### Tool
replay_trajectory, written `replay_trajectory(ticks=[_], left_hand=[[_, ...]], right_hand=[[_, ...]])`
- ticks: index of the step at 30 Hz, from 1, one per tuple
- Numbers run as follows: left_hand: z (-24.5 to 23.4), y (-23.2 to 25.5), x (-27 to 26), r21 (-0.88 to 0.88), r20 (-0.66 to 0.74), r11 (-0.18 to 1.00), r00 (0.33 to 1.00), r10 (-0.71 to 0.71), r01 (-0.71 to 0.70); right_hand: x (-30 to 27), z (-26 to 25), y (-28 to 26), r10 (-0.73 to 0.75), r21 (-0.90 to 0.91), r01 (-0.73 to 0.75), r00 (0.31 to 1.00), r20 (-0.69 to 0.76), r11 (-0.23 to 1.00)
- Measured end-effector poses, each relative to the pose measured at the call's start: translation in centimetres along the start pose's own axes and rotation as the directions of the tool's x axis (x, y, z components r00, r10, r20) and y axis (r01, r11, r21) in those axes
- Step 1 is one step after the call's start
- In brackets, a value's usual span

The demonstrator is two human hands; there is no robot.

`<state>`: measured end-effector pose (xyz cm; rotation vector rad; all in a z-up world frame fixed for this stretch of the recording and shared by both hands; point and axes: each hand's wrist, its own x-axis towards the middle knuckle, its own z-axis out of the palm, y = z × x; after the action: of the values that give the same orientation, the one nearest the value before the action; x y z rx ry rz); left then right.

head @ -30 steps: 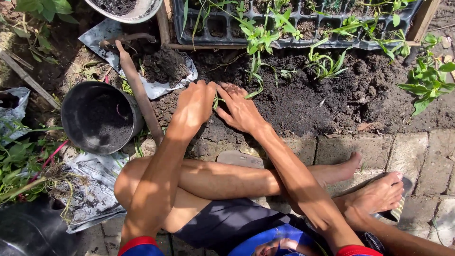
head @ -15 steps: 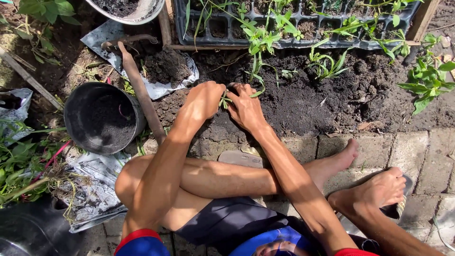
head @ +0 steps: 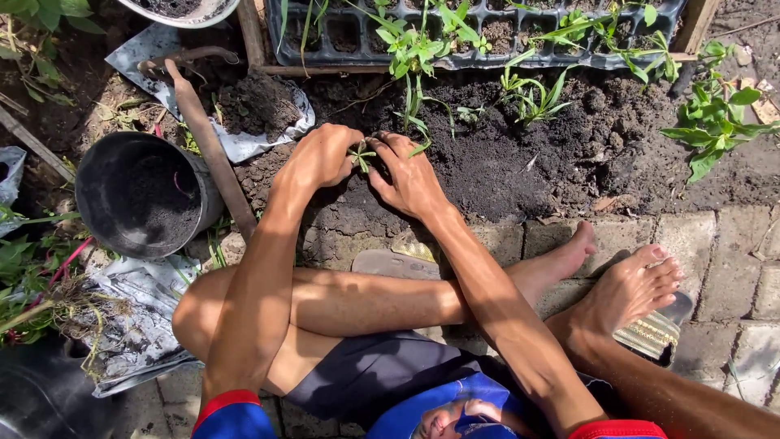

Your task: Transplanting seedlings from a nursery tray into a soil bed by hand.

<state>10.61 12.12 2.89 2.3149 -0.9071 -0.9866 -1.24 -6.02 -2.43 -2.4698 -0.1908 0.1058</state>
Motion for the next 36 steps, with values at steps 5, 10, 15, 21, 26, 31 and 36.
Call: replay_trajectory(ticks=[5,10,15,21,26,31,36], left_hand=[[-3.1,1.6,-2.8,-0.014,0.088,0.978,0.975,-0.206,0.208],[-2.2,0.2,-2.1,-0.006,0.160,0.950,0.938,-0.308,0.313],[-2.4,-1.0,-0.8,0.024,0.167,0.972,0.957,-0.236,0.235],[-3.7,1.7,-2.1,-0.080,0.211,0.986,0.969,-0.128,0.148],[-3.5,1.6,-2.0,-0.095,0.162,0.987,0.980,-0.116,0.133],[-5.2,2.0,-2.2,-0.103,0.210,0.968,0.956,-0.204,0.229],[-7.0,0.7,-2.1,-0.210,0.205,0.959,0.968,-0.147,0.191]], right_hand=[[3.1,-3.6,-3.1,-0.152,0.028,0.150,0.952,0.266,0.988],[4.5,0.8,-0.2,-0.248,-0.167,0.314,0.912,0.326,0.935],[4.7,4.0,1.9,-0.210,-0.346,0.337,0.910,0.356,0.876],[3.7,0.7,0.3,-0.028,-0.374,0.190,0.917,0.399,0.908],[2.6,-2.0,-3.2,0.048,-0.324,0.081,0.927,0.371,0.943],[4.0,2.4,-0.5,-0.005,-0.117,0.058,0.911,0.413,0.991],[3.7,5.1,1.4,0.039,-0.108,0.007,0.910,0.413,0.994]])
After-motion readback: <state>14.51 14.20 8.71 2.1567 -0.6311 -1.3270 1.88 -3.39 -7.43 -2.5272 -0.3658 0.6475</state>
